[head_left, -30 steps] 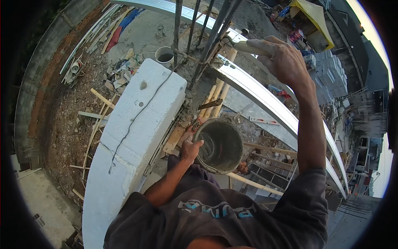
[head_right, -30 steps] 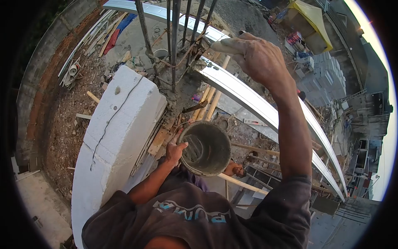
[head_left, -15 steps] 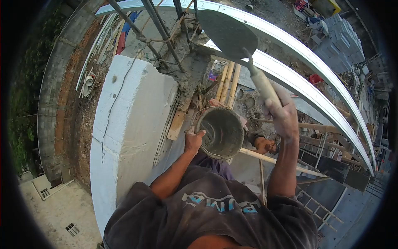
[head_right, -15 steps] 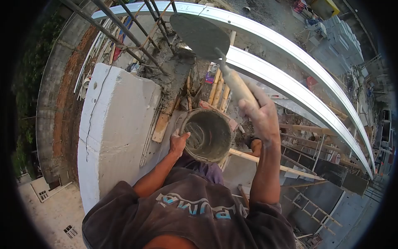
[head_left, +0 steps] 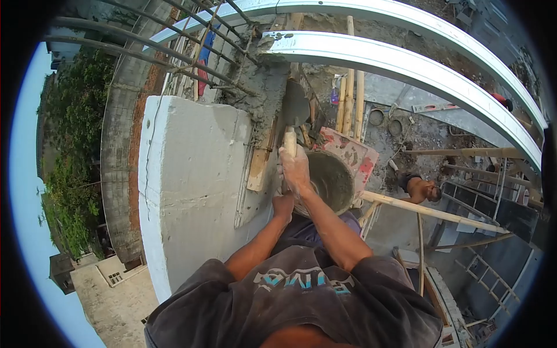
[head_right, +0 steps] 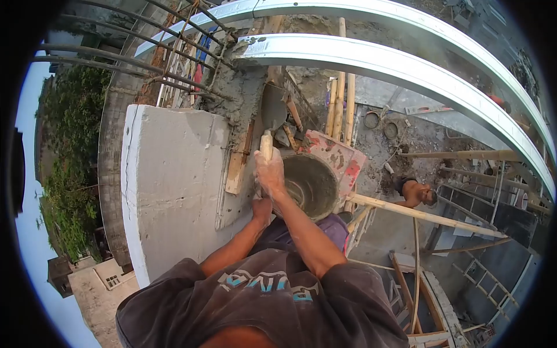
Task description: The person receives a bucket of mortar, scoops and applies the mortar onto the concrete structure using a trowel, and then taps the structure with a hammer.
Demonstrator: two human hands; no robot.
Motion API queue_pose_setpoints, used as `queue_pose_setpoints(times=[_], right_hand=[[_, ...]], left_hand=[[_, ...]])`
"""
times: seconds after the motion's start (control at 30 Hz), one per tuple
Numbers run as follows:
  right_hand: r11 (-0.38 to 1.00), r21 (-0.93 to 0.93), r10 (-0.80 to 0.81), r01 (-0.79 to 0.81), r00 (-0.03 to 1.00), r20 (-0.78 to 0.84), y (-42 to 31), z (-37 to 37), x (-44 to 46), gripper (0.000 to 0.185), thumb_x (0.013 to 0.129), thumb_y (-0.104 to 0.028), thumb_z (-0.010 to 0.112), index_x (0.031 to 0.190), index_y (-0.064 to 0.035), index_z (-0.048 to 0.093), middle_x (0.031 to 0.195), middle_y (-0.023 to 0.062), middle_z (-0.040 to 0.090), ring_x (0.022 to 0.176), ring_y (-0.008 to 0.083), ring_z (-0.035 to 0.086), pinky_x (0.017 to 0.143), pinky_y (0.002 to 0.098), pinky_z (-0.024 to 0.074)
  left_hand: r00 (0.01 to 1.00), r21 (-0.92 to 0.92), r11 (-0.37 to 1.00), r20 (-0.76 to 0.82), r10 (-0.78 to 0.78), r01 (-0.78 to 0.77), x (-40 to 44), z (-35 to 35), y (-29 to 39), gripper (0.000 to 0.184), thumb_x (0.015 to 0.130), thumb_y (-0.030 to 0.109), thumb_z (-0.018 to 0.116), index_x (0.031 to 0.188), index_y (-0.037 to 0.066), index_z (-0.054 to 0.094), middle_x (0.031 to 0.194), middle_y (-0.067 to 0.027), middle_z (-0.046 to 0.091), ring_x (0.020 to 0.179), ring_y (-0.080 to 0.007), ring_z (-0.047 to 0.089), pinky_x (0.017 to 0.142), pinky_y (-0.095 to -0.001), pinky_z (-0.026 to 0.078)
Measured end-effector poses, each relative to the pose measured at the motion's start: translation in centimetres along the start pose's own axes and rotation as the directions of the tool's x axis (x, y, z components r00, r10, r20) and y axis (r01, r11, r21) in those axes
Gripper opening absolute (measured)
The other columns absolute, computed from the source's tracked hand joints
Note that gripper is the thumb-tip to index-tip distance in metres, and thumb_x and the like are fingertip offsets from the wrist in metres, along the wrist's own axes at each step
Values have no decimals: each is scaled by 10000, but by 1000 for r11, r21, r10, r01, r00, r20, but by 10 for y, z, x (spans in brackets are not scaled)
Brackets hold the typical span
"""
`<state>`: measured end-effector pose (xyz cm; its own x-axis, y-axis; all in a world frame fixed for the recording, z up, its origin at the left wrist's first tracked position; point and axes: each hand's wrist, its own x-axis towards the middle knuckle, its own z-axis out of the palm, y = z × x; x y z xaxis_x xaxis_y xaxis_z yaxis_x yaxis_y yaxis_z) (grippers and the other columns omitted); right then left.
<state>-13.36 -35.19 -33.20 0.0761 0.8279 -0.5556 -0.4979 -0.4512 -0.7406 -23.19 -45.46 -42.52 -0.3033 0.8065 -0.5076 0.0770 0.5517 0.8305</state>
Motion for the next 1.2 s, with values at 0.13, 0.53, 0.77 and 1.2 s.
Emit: queue_pose_setpoints(times=[0.13, 0.53, 0.77, 1.2], right_hand=[[992, 37, 118, -124, 986, 119, 21, 14, 26, 211, 958, -213, 576, 1088, -62, 509, 726, 12, 517, 514, 104, 517, 389, 264, 388], [932, 216, 246, -292, 945, 215, 36, 7, -4, 192, 954, -212, 587, 1045, -98, 463, 712, 13, 507, 486, 117, 504, 365, 272, 364], [908, 246, 287, -338, 932, 221, 43, -2, -11, 178, 969, -238, 572, 1038, -102, 481, 729, 10, 507, 501, 114, 502, 374, 257, 355], [934, 110, 296, -339, 909, 294, 34, -34, -26, 221, 952, -223, 607, 1019, -64, 470, 725, 30, 526, 500, 117, 525, 380, 274, 397]], left_hand=[[1000, -63, 998, 11, -28, 29, -1, -10, -8, 208, 871, 67, 629, 1065, 0, 659, 924, -34, 647, 826, -127, 569, 727, -298, 461], [996, -93, 992, -21, -90, 88, -17, -23, -12, 182, 905, 121, 665, 1063, 32, 672, 970, 1, 659, 850, -109, 574, 755, -287, 465], [993, -181, 976, 18, -117, 118, -17, -32, -23, 236, 917, 145, 694, 1124, 43, 648, 1022, -2, 654, 888, -109, 578, 762, -281, 469], [998, -187, 981, 0, -60, 59, -28, -27, -14, 215, 862, 58, 653, 1072, 13, 649, 977, -45, 678, 857, -149, 627, 770, -293, 488]])
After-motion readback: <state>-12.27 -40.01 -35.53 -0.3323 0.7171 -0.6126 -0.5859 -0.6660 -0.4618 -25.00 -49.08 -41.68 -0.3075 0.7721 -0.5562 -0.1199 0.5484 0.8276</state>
